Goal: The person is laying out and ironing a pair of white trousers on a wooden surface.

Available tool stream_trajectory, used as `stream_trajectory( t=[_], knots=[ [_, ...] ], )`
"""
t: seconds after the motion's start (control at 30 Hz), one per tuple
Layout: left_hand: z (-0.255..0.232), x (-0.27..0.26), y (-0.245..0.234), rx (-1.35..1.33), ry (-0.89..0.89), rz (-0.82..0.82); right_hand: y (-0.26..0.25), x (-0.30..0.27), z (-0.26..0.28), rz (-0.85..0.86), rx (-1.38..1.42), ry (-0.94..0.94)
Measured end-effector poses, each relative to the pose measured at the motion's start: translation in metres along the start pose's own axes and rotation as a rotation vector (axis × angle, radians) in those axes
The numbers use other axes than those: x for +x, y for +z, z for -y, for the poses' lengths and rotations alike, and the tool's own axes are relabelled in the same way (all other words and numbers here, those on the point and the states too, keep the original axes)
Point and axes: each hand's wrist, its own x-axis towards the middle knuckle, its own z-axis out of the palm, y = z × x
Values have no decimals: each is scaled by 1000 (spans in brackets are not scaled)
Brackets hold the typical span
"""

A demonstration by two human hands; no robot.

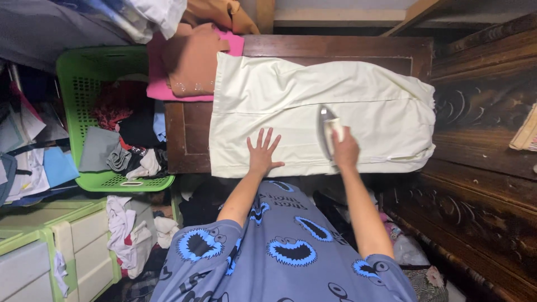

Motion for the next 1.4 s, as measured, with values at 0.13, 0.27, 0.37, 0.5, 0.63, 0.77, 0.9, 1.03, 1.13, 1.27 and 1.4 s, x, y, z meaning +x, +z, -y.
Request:
stream_trajectory(
  t=[0.13,0.27,0.37,0.5,0.63,0.77,0.9,1.03,1.13,1.27,1.4],
  knots=[
    [-4,3,-2,50,-16,12,-31,22,-53,-44,20,68],
    [-11,9,-12,76,-12,68,-35,40,-98,-56,389,291],
    [-28,4,5,11,1,-25,-32,37,-109,2,512,355],
    [-63,20,43,-107,200,-166,-25,23,-91,81,317,146],
    [-118,27,37,-174,80,-130,-22,26,-79,153,222,27],
    [-131,4,17,-51,29,-11,-47,16,-83,253,189,-24],
    [-135,11,18,-71,-29,-30,-70,39,-108,222,147,11],
    [-141,11,19,-80,-72,-36,-78,66,-159,177,149,41],
    [-140,7,16,-86,-57,-46,-85,77,-174,175,139,57],
    [-132,1,23,-119,-86,-161,-59,83,-182,251,56,-57],
    [-119,-11,-1,-210,-349,-210,-24,77,-166,300,-29,-295]
  ],
)
